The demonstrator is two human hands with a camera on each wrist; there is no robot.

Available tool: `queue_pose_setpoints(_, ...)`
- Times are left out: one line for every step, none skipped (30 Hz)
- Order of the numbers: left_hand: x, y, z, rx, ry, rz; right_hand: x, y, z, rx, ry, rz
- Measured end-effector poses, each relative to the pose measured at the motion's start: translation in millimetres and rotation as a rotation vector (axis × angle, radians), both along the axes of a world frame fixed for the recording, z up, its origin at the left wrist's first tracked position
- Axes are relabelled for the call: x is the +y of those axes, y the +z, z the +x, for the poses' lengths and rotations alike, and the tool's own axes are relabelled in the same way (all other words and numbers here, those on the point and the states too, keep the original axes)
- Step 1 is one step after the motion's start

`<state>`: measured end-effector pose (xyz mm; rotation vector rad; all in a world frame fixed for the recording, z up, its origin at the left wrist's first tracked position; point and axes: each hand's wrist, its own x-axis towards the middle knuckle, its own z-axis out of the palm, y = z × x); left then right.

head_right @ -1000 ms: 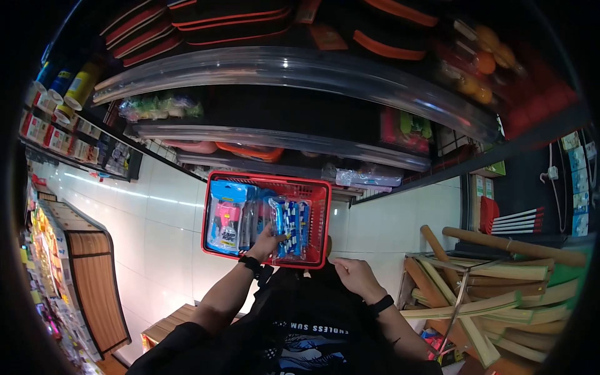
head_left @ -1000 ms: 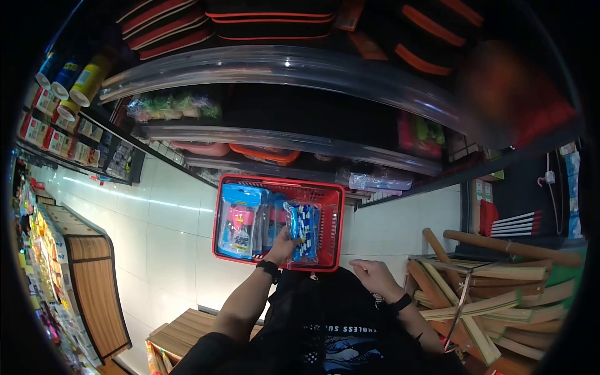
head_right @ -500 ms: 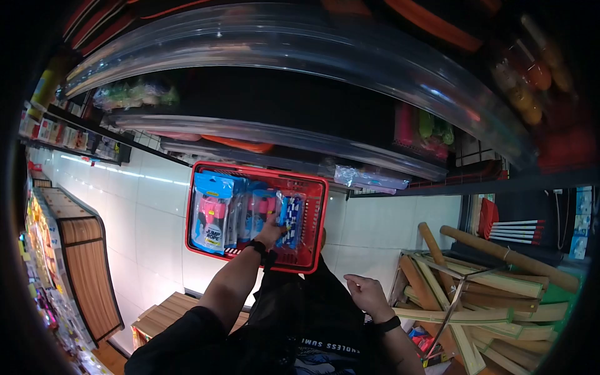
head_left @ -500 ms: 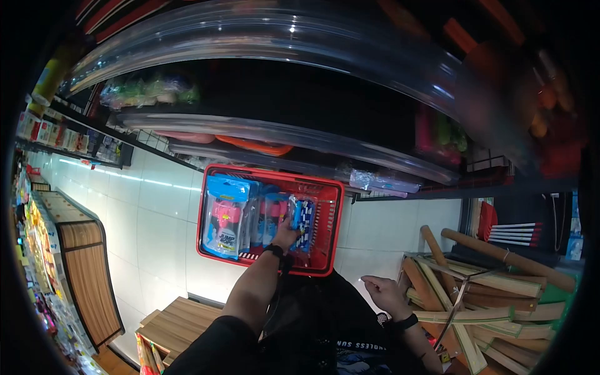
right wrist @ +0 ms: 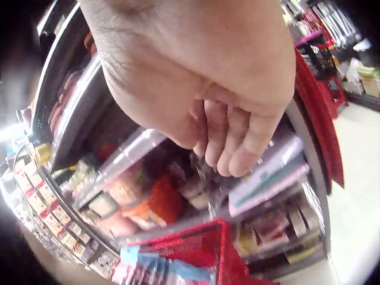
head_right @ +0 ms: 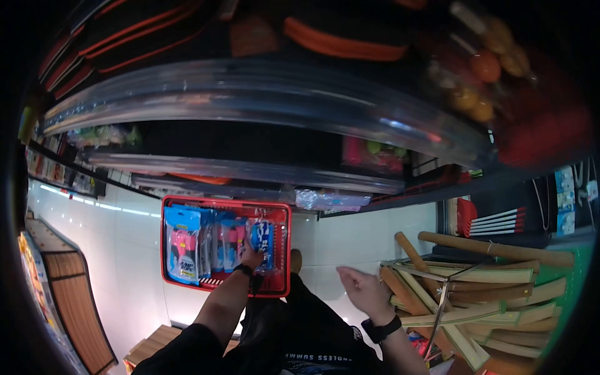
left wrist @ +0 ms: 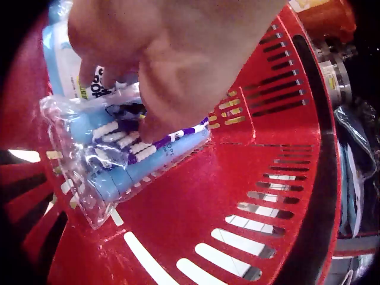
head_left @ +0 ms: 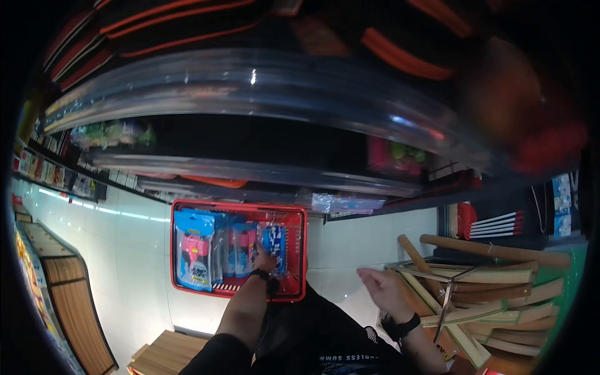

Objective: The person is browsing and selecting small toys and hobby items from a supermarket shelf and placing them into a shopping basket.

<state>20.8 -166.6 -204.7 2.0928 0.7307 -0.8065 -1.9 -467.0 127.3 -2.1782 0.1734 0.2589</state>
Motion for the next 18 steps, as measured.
queue_pose_setpoints(-0.1,10.1,-0.2,-0.044,-0.005,0.077,-2.7,17.7,18.0,-0.068,-0.045,-0.027)
queue_pose_setpoints(1.7,12.6,0.5,-0.061,-0.016,0.078,-4.1,34.4,39.6,-0.135,-0.089,-0.055)
queue_pose_setpoints(3.5,12.7,-0.6,-0.128,-0.026,-0.007,-6.3,49.4,57.9,-0.234,-0.140,-0.065)
queue_pose_setpoints(10.3,14.6,-4.1,-0.198,-0.038,-0.079,-8.3,63.4,74.4,-0.335,-0.192,-0.061)
queue_pose_setpoints(15.4,5.4,-9.7,-0.326,-0.045,-0.142,-6.8,72.6,93.8,-0.440,-0.209,-0.012)
queue_pose_setpoints(18.7,13.4,-11.5,-0.343,-0.054,-0.131,-5.8,81.9,111.7,-0.545,-0.227,0.036)
queue_pose_setpoints(21.4,32.9,-15.1,-0.449,-0.072,-0.196,-10.3,88.4,127.4,-0.563,-0.236,0.056)
queue_pose_setpoints(22.1,53.4,-17.7,-0.550,-0.090,-0.266,-14.9,86.6,146.2,-0.524,-0.240,-0.138)
queue_pose_setpoints(20.5,102.6,-14.7,-0.351,-0.072,-0.266,-17.4,86.1,163.2,-0.481,-0.244,-0.330)
queue_pose_setpoints(20.9,119.2,-20.4,-0.366,-0.079,-0.248,-17.5,92.8,174.6,-0.493,-0.253,-0.311)
queue_pose_setpoints(23.0,126.5,-26.8,-0.417,-0.047,-0.358,-14.2,97.3,187.8,-0.473,-0.232,-0.350)
queue_pose_setpoints(25.4,136.2,-30.6,-0.468,-0.016,-0.468,-11.8,99.1,199.4,-0.452,-0.210,-0.390)
queue_pose_setpoints(24.6,164.3,-36.3,-0.520,-0.057,-0.445,-16.7,94.4,209.8,-0.465,-0.215,-0.373)
queue_pose_setpoints(29.0,169.3,-40.0,-0.530,-0.057,-0.434,-24.3,79.9,224.4,-0.512,-0.147,-0.598)
queue_pose_setpoints(34.8,172.0,-46.2,-0.476,-0.077,-0.388,-29.7,67.7,236.3,-0.556,-0.080,-0.823)
queue_pose_setpoints(36.8,182.8,-50.1,-0.425,-0.095,-0.342,-34.1,64.3,243.0,-0.570,-0.082,-0.813)
queue_pose_setpoints(40.8,191.1,-53.7,-0.383,-0.077,-0.347,-36.6,58.0,251.6,-0.492,-0.072,-0.792)
queue_pose_setpoints(44.1,194.2,-56.2,-0.392,-0.070,-0.339,-35.3,60.5,253.9,-0.413,-0.058,-0.772)
